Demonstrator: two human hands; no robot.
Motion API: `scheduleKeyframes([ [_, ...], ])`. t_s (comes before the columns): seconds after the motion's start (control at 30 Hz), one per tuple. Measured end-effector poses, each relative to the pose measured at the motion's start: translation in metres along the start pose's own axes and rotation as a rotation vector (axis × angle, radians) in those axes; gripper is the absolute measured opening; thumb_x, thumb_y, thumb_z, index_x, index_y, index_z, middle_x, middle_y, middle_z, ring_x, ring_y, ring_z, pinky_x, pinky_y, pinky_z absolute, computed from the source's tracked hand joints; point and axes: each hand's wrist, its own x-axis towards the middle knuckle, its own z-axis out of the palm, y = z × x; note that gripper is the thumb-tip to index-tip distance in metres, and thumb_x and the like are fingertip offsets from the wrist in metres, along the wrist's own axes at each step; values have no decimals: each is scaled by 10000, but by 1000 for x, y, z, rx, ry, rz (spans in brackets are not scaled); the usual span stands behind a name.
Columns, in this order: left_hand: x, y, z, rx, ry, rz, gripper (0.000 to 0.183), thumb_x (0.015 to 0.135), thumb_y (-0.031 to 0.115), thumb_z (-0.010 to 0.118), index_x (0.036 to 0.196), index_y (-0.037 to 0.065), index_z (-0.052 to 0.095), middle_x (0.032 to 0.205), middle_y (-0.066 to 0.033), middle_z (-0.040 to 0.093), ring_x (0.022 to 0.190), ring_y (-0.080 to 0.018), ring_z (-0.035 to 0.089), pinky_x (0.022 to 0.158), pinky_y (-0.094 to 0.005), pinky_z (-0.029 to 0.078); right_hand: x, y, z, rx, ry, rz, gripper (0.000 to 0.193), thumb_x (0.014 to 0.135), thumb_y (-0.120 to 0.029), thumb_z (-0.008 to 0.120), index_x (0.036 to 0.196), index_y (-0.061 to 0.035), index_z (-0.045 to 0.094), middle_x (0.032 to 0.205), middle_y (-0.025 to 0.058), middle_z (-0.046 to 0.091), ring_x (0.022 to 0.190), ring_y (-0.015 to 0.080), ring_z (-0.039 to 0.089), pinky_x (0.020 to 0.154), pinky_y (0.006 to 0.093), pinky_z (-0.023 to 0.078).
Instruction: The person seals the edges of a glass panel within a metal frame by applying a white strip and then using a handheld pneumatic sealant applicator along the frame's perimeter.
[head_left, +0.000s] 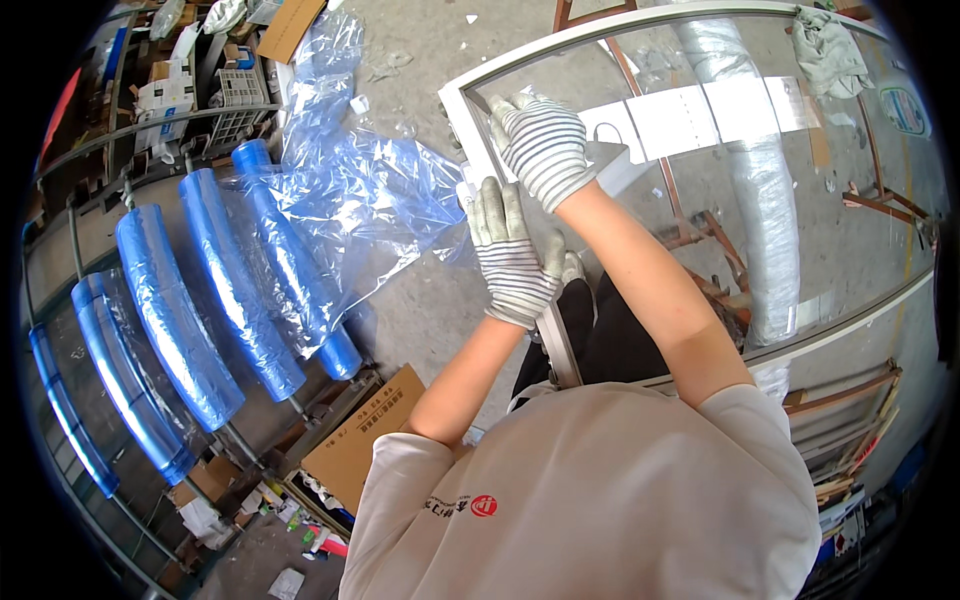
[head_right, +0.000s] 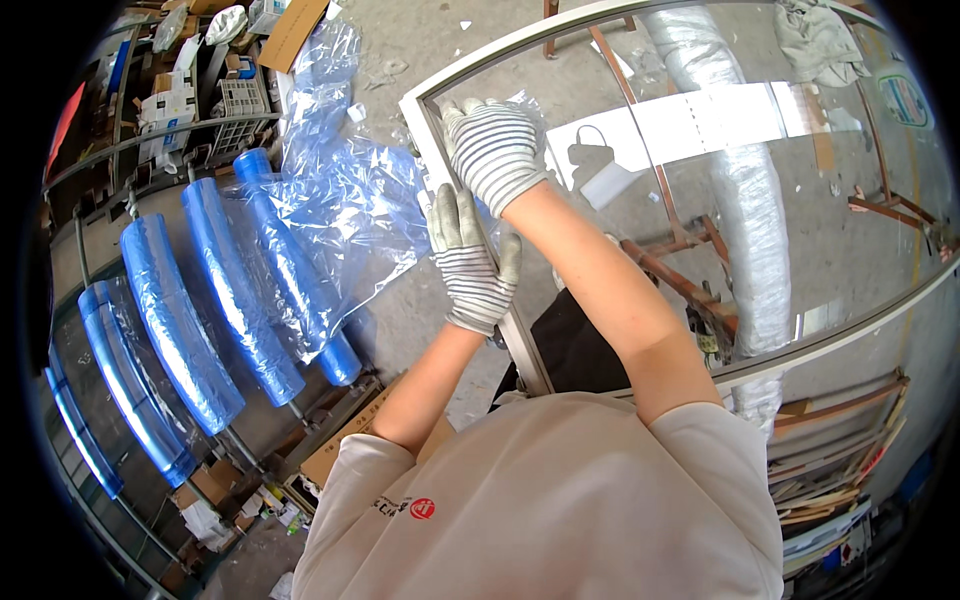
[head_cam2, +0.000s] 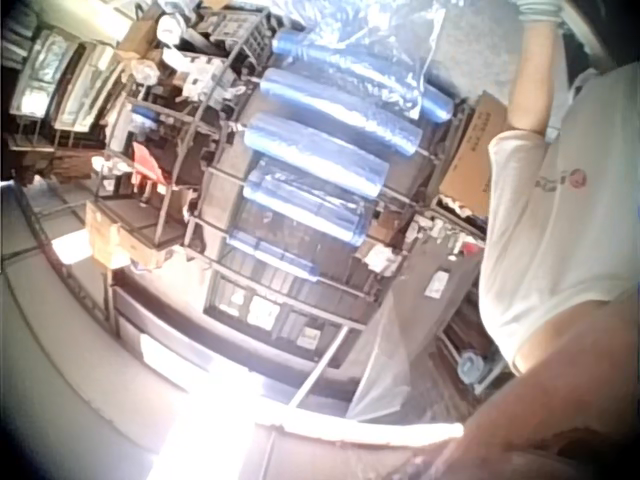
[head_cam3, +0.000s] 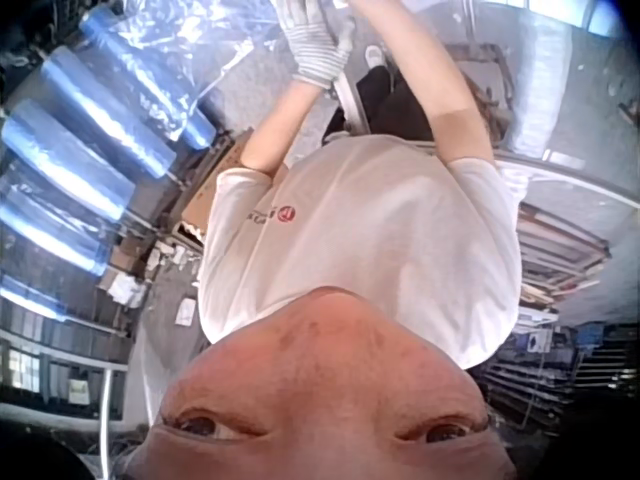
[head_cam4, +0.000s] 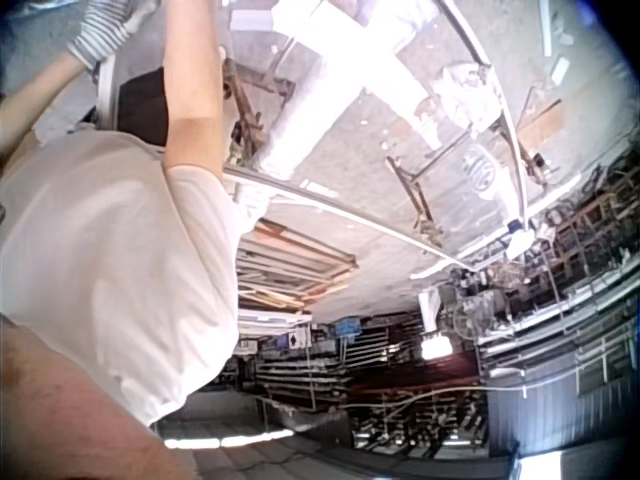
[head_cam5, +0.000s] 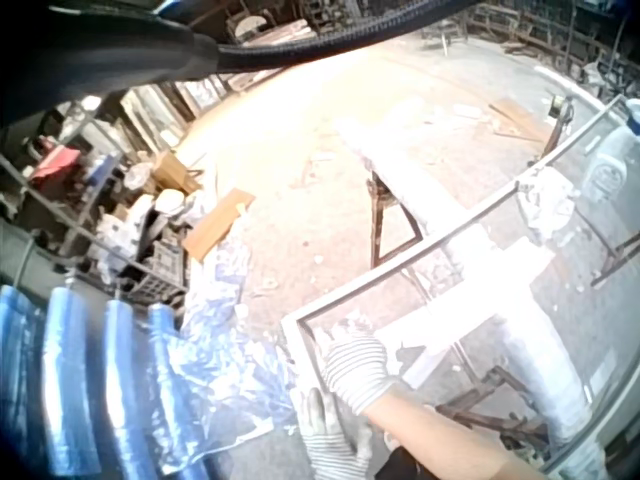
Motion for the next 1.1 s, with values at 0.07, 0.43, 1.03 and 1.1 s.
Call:
scheduleKeyframes([
  [0.07,-1,-2,0,7,13,3,762,809,295,599,1421,-28,280,1429,-317,286,1324,-466,281,1101,-555,184,0,-8,-5,1,-25,-9,290,865,-257,538,1088,-103,642,918,112,659,872,288,638,741,410,529],
  [0.43,-1,-5,3,-7,42,18,754,807,301,605,1417,-9,288,1427,-317,287,1322,-465,286,1093,-560,194,6,-8,3,-36,-49,-172,288,814,-240,559,1046,-90,639,863,90,641,837,257,638,727,396,531],
  [1.03,-1,-4,0,10,-4,22,766,795,327,574,1402,-38,282,1412,-344,259,1330,-496,250,1091,-602,179,10,-15,-12,52,-183,-165,224,852,-159,486,966,-39,638,954,119,659,913,274,630,792,390,526],
  [1.1,0,-3,0,9,-24,1,760,794,328,575,1399,-36,292,1413,-343,260,1331,-492,253,1092,-602,176,13,-15,-9,47,-166,-152,223,851,-169,492,964,-43,638,947,119,660,918,276,631,795,395,525],
])
